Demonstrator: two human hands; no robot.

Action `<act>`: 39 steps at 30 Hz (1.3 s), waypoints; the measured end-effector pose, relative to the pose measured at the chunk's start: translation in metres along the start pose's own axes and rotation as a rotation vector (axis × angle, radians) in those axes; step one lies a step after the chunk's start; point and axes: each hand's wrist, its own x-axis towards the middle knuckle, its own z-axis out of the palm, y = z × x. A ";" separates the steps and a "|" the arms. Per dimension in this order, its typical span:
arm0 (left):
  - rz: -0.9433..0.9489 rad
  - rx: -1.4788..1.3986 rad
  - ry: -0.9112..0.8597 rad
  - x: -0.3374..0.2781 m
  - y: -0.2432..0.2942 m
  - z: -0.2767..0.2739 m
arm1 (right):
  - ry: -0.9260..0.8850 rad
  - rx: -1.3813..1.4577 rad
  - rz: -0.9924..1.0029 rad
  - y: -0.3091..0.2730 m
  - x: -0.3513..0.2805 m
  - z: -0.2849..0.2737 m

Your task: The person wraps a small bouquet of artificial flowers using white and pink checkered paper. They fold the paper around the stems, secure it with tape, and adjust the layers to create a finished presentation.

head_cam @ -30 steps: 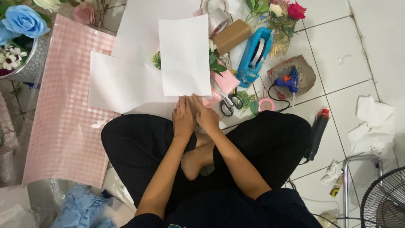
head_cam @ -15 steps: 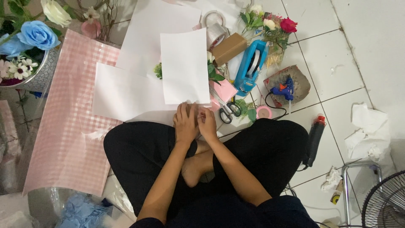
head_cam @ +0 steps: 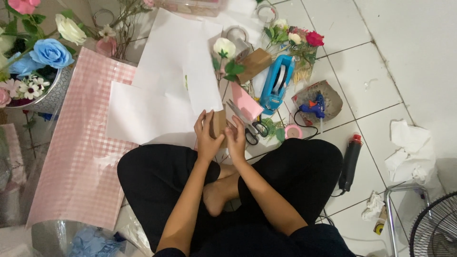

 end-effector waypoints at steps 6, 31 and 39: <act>0.178 -0.341 -0.055 0.013 0.048 -0.009 | -0.177 0.137 0.143 -0.144 0.010 0.010; -0.838 -0.458 0.509 0.015 -0.188 0.058 | -0.488 -1.125 0.054 -0.009 0.000 0.023; -0.836 -0.326 0.588 0.026 -0.148 0.046 | -0.354 -0.984 -0.001 0.001 0.000 0.023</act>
